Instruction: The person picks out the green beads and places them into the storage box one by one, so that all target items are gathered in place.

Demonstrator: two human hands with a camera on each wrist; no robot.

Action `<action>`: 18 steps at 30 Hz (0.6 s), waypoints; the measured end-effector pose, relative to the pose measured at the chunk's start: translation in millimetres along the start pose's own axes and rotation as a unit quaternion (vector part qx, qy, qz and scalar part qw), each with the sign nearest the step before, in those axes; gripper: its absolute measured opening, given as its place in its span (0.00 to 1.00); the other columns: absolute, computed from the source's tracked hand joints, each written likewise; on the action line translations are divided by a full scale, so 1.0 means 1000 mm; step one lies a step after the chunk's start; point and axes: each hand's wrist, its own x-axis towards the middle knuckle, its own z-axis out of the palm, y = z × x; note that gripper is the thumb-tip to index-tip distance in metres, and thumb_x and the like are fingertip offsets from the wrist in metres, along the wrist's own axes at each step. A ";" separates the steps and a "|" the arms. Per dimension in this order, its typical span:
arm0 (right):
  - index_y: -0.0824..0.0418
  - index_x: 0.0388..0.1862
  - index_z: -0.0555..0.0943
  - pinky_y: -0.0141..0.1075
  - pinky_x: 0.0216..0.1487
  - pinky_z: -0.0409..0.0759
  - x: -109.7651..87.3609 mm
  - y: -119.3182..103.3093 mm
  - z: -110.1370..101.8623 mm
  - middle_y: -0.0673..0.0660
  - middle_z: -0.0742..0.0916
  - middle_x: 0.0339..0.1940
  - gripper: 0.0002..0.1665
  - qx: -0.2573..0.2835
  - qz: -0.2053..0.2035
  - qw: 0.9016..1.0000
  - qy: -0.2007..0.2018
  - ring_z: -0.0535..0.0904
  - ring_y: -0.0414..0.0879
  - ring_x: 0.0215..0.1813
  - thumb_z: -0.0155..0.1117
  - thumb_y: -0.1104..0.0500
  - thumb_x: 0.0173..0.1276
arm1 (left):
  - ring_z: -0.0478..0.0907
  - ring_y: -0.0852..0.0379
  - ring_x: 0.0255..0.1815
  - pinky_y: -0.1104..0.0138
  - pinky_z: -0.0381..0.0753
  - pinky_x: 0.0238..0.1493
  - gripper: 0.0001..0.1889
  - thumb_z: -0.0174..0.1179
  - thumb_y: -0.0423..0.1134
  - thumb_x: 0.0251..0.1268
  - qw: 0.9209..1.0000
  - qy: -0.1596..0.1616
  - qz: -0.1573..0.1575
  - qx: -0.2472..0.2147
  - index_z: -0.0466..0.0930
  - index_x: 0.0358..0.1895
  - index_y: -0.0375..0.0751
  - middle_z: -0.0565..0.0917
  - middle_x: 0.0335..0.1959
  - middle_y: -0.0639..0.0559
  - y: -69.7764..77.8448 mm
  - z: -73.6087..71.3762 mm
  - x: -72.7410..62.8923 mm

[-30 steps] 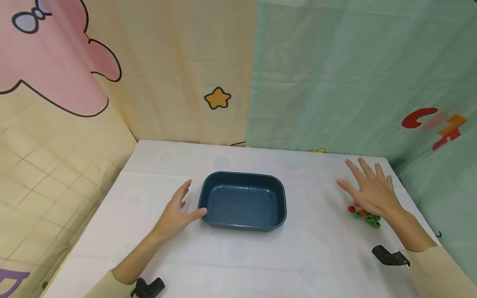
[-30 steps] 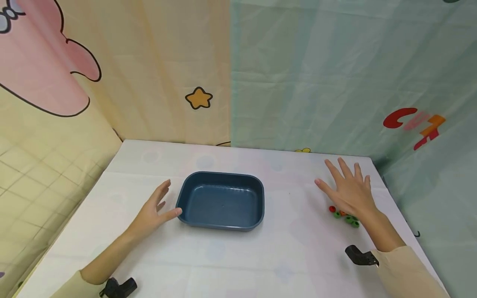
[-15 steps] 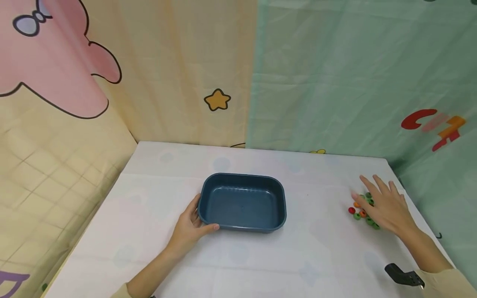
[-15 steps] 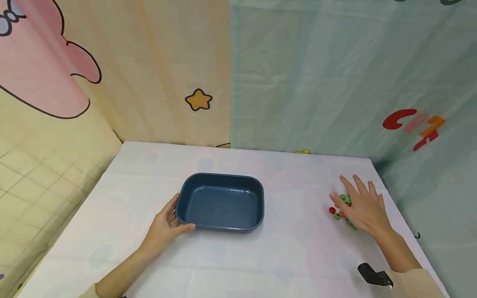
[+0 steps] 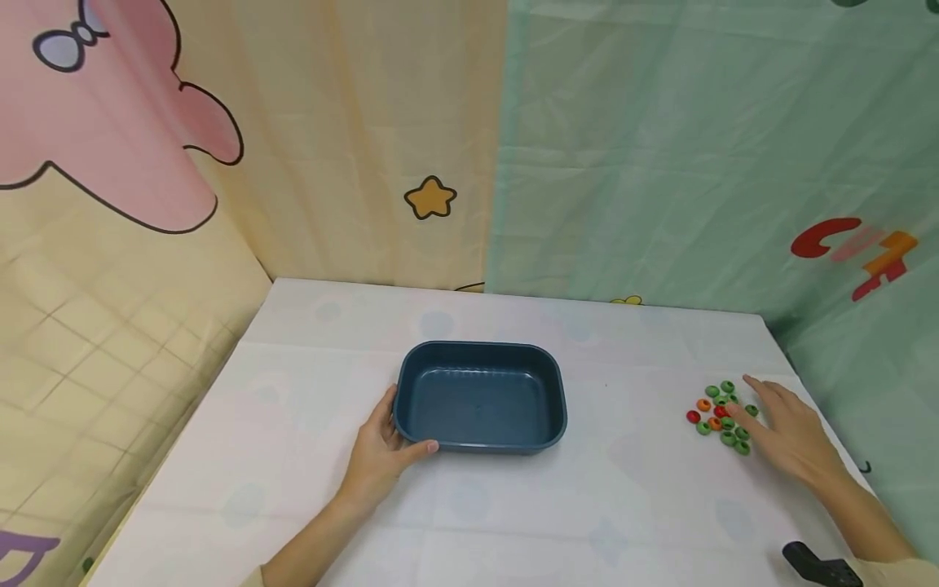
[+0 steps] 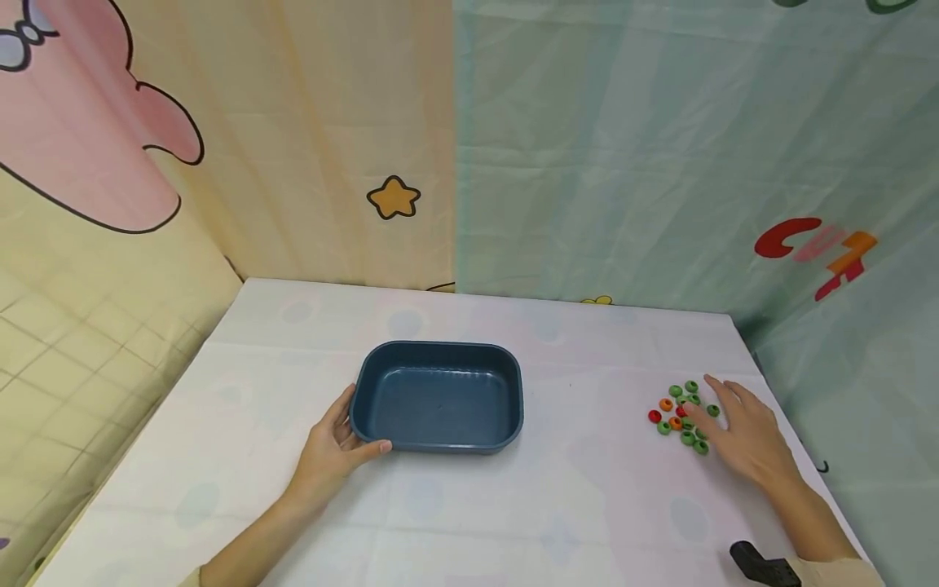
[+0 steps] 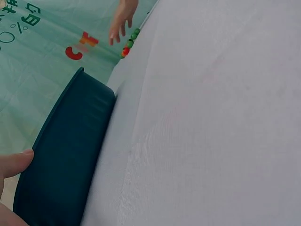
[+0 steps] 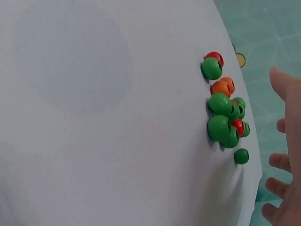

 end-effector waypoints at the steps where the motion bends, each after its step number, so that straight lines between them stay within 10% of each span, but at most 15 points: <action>1: 0.76 0.75 0.61 0.79 0.60 0.59 -0.002 0.003 -0.001 0.85 0.67 0.66 0.41 -0.003 0.002 1.000 0.002 0.61 0.83 0.65 0.54 0.46 0.81 | 0.51 0.40 0.81 0.59 0.59 0.75 0.58 0.75 0.22 0.55 1.000 0.000 0.000 -0.005 0.40 0.82 0.26 0.48 0.83 0.35 0.000 0.001 0.000; 18: 0.78 0.66 0.72 0.68 0.44 0.73 -0.023 0.038 0.006 0.81 0.79 0.52 0.32 -0.001 -0.015 0.999 0.029 0.75 0.77 0.51 0.65 0.54 0.76 | 0.53 0.40 0.81 0.61 0.64 0.73 0.56 0.74 0.22 0.57 0.998 0.047 -0.021 -0.030 0.42 0.81 0.25 0.51 0.82 0.33 0.004 0.009 -0.007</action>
